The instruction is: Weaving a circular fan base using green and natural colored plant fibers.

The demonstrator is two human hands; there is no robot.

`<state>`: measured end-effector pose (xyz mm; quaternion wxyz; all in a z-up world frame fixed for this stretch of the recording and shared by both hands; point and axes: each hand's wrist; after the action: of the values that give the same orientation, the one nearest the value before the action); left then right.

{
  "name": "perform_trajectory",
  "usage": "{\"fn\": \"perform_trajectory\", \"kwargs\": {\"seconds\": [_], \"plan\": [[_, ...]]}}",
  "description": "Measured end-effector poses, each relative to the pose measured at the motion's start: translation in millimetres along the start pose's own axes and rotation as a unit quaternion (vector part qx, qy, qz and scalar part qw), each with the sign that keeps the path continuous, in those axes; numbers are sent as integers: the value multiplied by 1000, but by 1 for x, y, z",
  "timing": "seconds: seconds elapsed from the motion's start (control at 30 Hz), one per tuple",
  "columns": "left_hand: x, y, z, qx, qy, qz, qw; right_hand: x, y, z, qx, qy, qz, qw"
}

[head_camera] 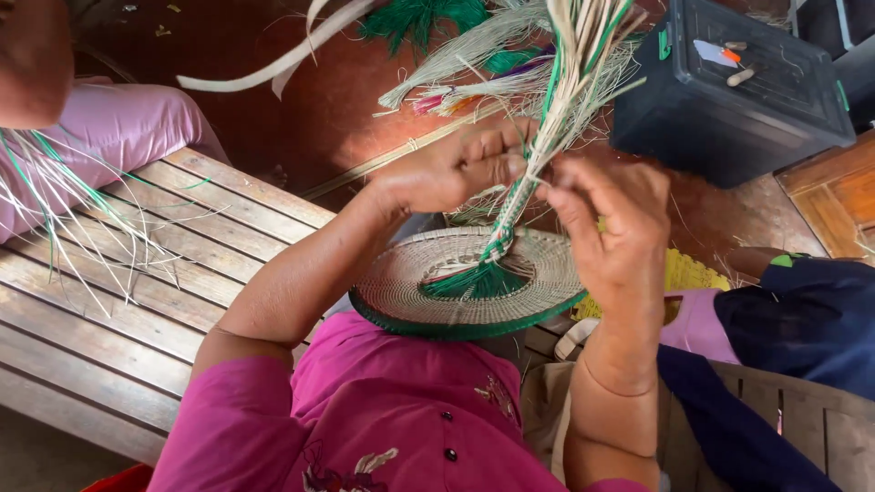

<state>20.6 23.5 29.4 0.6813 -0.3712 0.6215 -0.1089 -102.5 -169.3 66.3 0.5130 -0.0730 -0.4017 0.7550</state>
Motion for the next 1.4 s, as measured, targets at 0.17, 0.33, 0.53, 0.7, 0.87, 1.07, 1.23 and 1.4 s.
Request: {"fn": "perform_trajectory", "kwargs": {"seconds": [0.17,0.33,0.53,0.7,0.87,1.07,1.23,1.4], "plan": [[-19,4,-15,-22,-139,-37,989,-18,4,-1,13,-22,32,999],[-20,3,-12,11,-121,-35,992,-55,-13,-24,-28,45,84,995],[3,5,3,-24,-121,-20,992,-28,-5,-31,-87,-33,55,994],[15,7,20,-56,-173,-17,983,7,12,-39,-117,-61,62,989],[37,4,33,-51,-163,-15,985,4,9,-49,-142,-47,84,985],[39,8,23,-60,-126,3,990,-5,16,-59,-163,-117,43,979],[39,-1,14,-94,-120,6,988,-9,19,-52,-166,-157,13,973],[8,1,8,-33,-57,2,998,-6,21,-49,-161,-160,22,974]]}}
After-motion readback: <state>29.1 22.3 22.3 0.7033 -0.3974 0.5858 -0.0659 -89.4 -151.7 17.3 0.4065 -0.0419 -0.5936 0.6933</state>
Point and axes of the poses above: each hand's wrist, its own y-axis away from the middle knuckle, its own z-axis out of the back of the hand, x = y × z, and after that the axes turned 8 degrees about -z, right-handed
